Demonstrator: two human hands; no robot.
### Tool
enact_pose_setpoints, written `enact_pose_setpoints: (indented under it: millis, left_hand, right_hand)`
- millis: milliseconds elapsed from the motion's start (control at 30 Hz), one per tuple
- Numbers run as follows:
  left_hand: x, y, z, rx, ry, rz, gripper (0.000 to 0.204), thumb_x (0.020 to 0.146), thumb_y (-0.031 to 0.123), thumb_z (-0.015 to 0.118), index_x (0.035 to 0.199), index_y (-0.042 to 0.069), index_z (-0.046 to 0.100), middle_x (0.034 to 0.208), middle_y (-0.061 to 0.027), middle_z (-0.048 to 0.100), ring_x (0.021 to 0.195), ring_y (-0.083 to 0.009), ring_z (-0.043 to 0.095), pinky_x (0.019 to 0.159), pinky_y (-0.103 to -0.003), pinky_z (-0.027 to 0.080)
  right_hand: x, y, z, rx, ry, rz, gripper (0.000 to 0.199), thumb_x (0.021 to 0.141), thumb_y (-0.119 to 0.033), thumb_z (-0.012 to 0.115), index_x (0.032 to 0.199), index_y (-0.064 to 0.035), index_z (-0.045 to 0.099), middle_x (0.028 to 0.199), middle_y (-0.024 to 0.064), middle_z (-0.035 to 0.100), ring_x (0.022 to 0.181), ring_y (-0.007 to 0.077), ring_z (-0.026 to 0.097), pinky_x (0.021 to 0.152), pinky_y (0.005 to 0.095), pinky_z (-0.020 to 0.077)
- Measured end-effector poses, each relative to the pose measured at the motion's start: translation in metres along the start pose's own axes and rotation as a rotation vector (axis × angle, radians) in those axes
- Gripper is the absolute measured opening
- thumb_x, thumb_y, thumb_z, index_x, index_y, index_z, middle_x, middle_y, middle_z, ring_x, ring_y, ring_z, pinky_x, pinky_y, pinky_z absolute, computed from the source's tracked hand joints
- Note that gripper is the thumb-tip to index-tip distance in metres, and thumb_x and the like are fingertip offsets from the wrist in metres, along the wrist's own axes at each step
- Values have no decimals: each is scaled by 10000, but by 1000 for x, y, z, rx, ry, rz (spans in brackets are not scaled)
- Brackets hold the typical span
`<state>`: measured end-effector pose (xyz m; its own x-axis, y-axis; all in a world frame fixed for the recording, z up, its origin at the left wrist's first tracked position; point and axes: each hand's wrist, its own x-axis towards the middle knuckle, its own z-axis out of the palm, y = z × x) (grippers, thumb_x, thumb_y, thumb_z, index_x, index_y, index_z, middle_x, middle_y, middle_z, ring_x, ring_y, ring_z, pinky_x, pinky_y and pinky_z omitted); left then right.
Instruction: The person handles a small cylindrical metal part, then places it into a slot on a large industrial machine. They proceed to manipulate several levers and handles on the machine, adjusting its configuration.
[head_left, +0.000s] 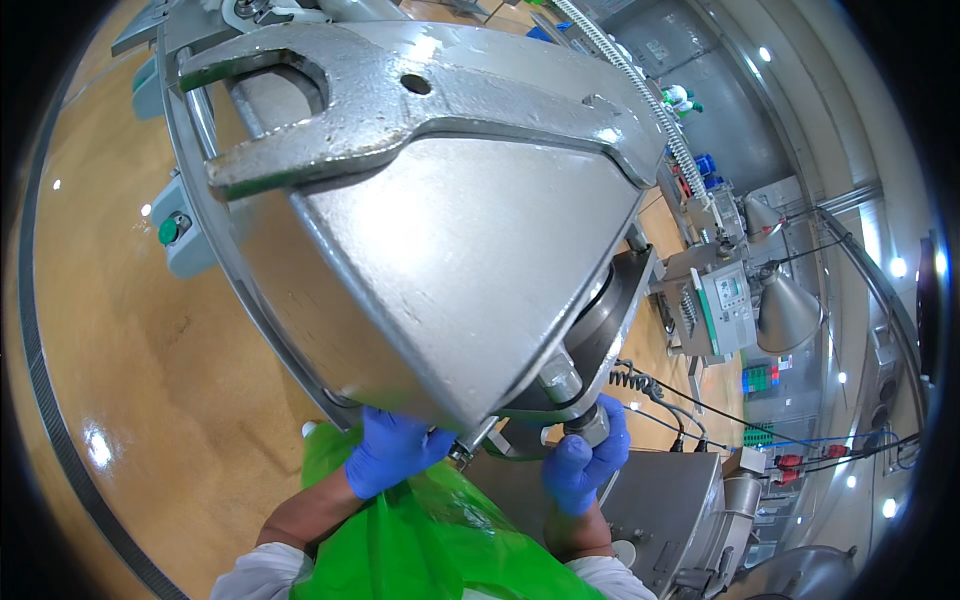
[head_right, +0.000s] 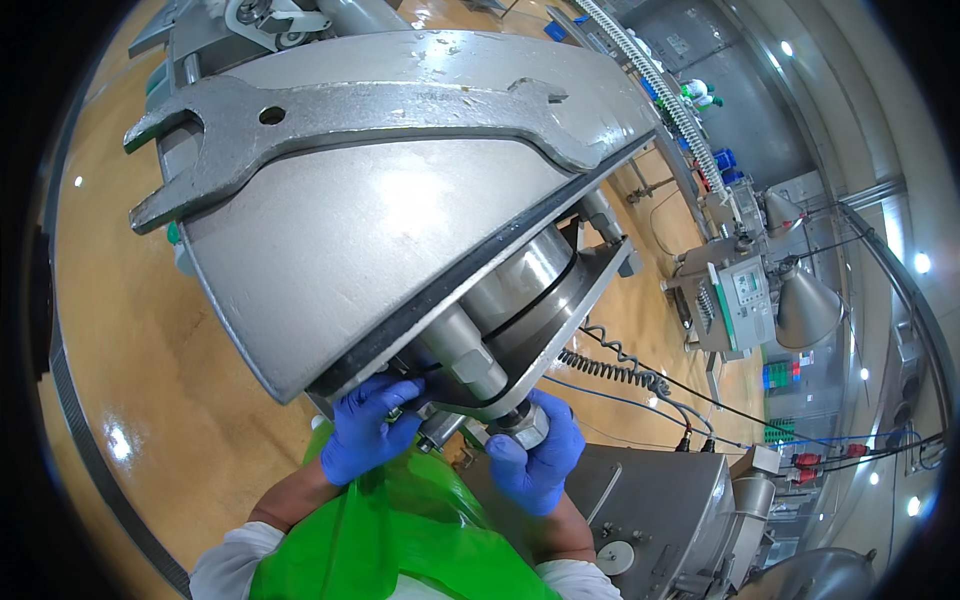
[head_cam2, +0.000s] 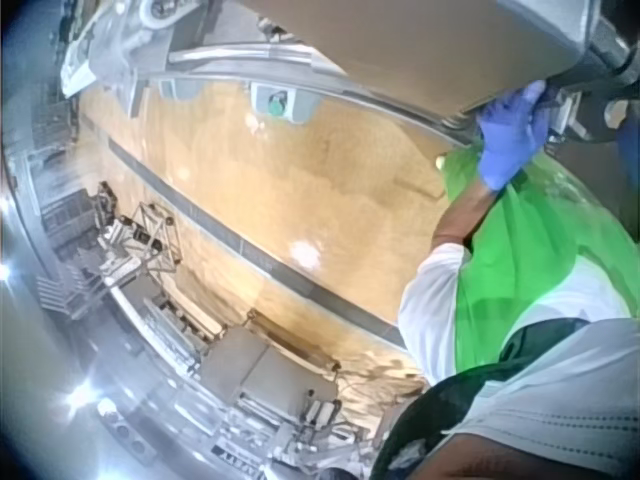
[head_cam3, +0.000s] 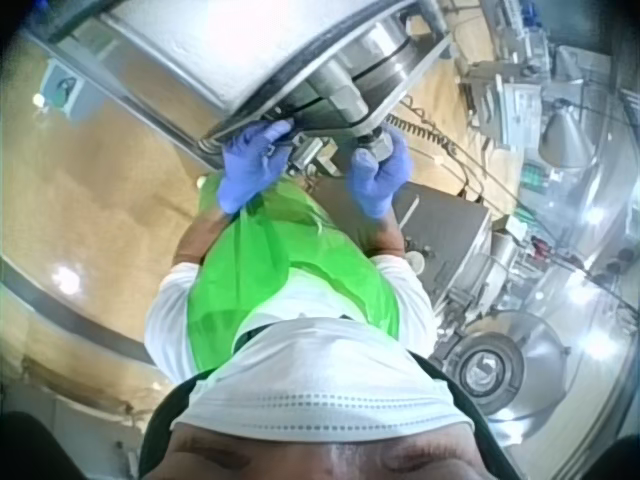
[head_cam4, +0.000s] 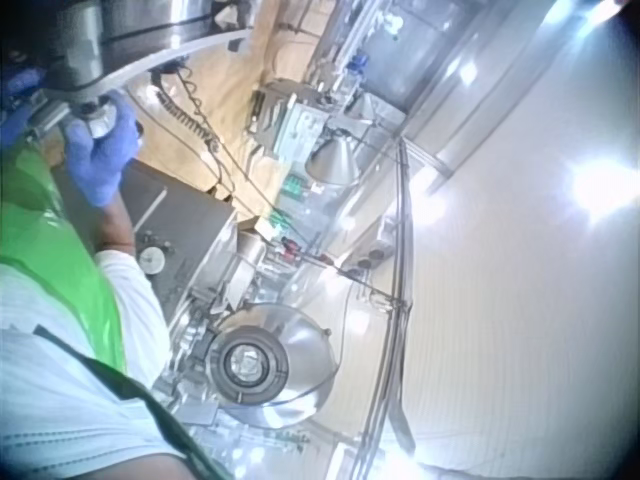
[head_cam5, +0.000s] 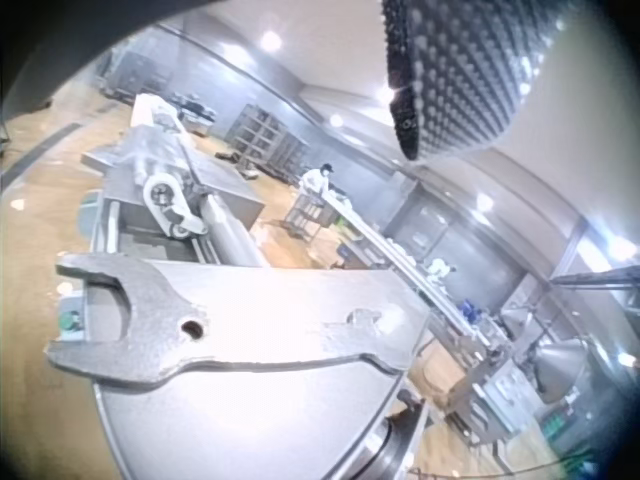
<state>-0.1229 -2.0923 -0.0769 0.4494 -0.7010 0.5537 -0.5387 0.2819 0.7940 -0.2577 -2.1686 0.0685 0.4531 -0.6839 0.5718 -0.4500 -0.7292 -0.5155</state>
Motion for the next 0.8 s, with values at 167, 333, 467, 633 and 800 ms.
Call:
enact_pose_setpoints:
  millis: [167, 333, 467, 633, 800]
  left_hand:
    - [5, 15, 6, -33, 51, 118, 419, 663, 13, 707, 1062, 108, 625, 839, -76, 597, 691, -252, 589, 577, -379, 480]
    - [4, 14, 10, -23, 135, 101, 437, 651, -4, 700, 1066, 109, 623, 865, -83, 614, 707, -260, 594, 596, -371, 491]
    - [3, 15, 11, -11, 157, 93, 430, 643, -27, 689, 1050, 93, 616, 896, -90, 635, 731, -266, 604, 620, -360, 503]
    - [-2, 14, 15, 32, 173, 65, 410, 648, 0, 705, 1036, 91, 610, 867, -77, 621, 723, -264, 595, 626, -363, 497]
    - [9, 10, 27, 2, 263, 45, 377, 683, 206, 771, 1008, 118, 600, 803, -43, 584, 672, -262, 567, 625, -384, 466]
  right_hand:
    - [-2, 0, -11, 24, -72, 17, 651, 890, -552, 533, 984, 91, 568, 731, 65, 592, 641, 135, 549, 570, 263, 422]
    - [0, 3, -10, 116, -120, 28, 594, 875, -463, 596, 1069, 96, 542, 731, 66, 618, 643, 129, 581, 573, 261, 457]
    - [-1, 13, -5, 383, -162, 75, 485, 860, -321, 675, 1085, 82, 525, 742, 64, 660, 656, 123, 618, 615, 257, 494]
    - [-1, 23, -9, 295, -257, 26, 471, 854, -296, 687, 1089, 75, 519, 784, 84, 678, 706, 132, 645, 645, 261, 505]
    - [8, 8, -10, 301, -301, 93, 471, 819, -245, 727, 1103, 66, 515, 816, 120, 679, 712, 163, 655, 649, 290, 510]
